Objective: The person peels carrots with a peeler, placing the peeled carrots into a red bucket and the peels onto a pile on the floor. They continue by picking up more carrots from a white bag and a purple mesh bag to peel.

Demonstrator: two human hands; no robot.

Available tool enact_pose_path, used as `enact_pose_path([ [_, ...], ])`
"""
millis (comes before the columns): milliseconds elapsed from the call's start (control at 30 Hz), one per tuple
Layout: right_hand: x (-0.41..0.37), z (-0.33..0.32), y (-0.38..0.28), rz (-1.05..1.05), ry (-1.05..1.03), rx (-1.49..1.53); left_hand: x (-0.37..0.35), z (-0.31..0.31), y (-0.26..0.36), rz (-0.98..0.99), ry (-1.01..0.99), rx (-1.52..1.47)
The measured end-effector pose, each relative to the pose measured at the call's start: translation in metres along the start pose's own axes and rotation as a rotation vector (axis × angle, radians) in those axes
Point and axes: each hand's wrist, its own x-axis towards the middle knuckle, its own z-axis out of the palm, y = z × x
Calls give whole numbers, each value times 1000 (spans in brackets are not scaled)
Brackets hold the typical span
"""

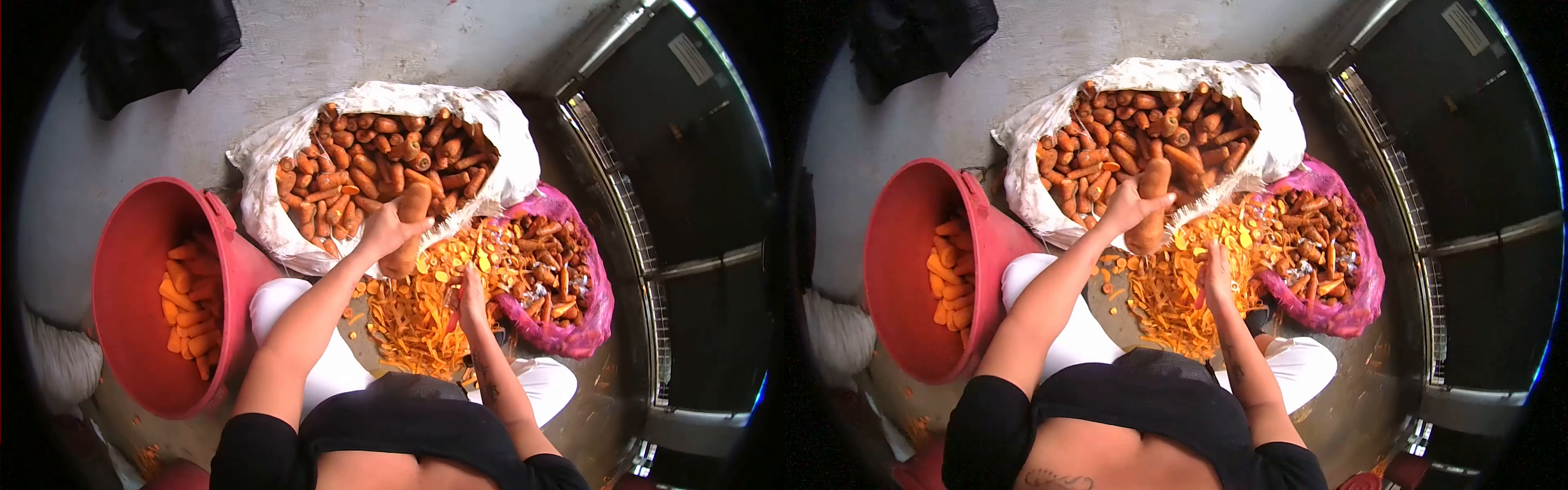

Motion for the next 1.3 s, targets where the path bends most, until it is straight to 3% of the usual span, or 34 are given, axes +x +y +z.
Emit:
enact_pose_path([
  [100, -21, -30, 12, -155, 27, -53, -24, 12, 28, 180, -28, 552],
  [133, -30, -31, 9, -192, 12, -128, -27, 15, 28, 248, -89, 603],
  [167, -31, -33, 15, -355, 21, -213, -31, 20, 25, 367, -69, 617],
  [333, -60, -3, -23, -545, -21, -282, -29, 31, 19, 719, -79, 815],
  [500, -51, 10, -25, -541, 16, -439, -31, 33, 30, 806, -78, 947],
  [1300, -25, 15, -24, -394, -73, -468, -26, 32, 19, 719, -54, 1018],
])
